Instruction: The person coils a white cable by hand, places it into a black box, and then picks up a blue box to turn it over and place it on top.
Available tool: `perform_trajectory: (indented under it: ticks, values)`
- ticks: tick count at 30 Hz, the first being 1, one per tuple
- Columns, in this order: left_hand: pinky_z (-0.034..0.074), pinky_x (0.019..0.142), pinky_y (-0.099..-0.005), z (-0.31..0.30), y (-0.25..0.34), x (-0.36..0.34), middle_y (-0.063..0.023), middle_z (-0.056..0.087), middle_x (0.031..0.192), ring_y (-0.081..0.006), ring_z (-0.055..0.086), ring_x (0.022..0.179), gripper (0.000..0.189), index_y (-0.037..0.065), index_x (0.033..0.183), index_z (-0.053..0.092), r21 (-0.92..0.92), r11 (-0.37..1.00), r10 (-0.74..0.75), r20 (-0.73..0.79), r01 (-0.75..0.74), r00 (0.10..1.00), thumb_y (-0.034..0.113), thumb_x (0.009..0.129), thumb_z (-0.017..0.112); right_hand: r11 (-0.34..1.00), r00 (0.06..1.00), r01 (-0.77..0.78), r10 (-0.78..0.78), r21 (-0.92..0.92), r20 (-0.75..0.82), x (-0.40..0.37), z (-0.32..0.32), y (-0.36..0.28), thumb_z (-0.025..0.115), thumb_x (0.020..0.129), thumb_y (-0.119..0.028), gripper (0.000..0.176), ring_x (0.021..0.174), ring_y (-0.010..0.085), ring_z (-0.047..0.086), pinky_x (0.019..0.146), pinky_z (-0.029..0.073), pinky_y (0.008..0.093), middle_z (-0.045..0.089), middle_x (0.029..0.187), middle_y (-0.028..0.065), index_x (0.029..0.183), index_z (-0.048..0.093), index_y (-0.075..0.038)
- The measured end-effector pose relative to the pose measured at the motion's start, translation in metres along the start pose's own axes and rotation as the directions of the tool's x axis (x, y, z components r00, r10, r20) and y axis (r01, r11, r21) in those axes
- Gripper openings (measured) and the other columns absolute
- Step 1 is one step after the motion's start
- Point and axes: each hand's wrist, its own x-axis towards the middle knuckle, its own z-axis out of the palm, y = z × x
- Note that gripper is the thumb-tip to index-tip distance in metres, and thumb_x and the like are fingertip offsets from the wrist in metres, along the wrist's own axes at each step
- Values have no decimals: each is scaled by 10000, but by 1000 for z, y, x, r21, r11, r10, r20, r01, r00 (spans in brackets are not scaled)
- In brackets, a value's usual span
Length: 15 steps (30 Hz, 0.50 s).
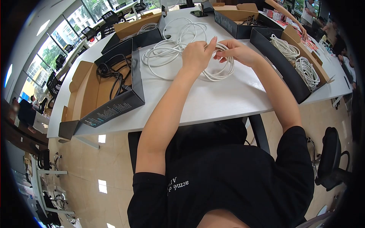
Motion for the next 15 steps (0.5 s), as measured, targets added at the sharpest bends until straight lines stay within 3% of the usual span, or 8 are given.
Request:
perform_trajectory:
  ticks: [2,4,6,9,10,12,13,15]
  values:
    - [396,454,-333,4,-6,2,-107,530,471,-217,513,445,582,-22,576,612,-214,977,-5,74,20,997,506,791,499,998,998,-16,12,59,66,-3,-3,-2,575,789,-131,236,799,108,581,693,461,242,607,876,54,980,582,7]
    - [381,441,-306,5,-13,4,-80,511,462,-171,494,437,570,-31,601,624,-374,916,-70,212,147,975,500,782,522,995,994,-35,25,91,108,-4,-3,-4,572,789,-129,255,804,107,580,689,459,240,607,903,51,1005,576,5]
    - [366,430,-280,5,-17,4,-58,493,457,-134,478,431,568,-37,602,620,-447,862,-112,288,237,951,498,776,541,994,992,-55,43,97,122,-4,-2,-5,571,788,-125,272,801,105,578,685,455,240,605,928,49,1028,570,3]
    - [345,416,-252,6,-19,3,-39,464,454,-108,449,421,576,-27,569,580,-478,818,-177,320,320,931,510,775,553,972,1000,12,-17,-233,-19,2,-1,3,600,764,-106,259,797,153,580,672,447,246,605,872,53,1004,573,-14]
    - [338,412,-247,6,-19,4,-36,452,451,-108,435,413,575,-14,556,559,-502,788,-201,338,357,919,517,778,550,897,986,88,-141,-433,-92,2,2,3,610,755,-100,261,793,174,577,667,447,257,599,853,60,1000,568,-19]
    - [308,400,-234,6,-18,4,-21,413,449,-102,396,400,549,28,547,503,-568,712,-219,379,413,899,517,793,537,615,899,150,-411,-774,-152,2,9,3,629,736,-88,270,786,216,571,658,447,280,587,816,74,990,557,-31]
    - [285,393,-225,3,-13,3,-9,386,451,-96,370,395,524,56,552,468,-610,665,-210,401,431,892,511,805,526,542,792,264,-594,-798,-141,4,12,8,642,712,-72,292,794,259,555,661,451,319,563,789,99,983,539,-45]
    - [259,387,-218,-2,-5,3,12,337,452,-88,331,390,502,98,565,399,-674,567,-195,449,474,872,517,819,504,360,717,246,-693,-900,-81,7,13,12,633,709,-53,299,789,250,558,664,453,333,569,814,95,991,535,-50]
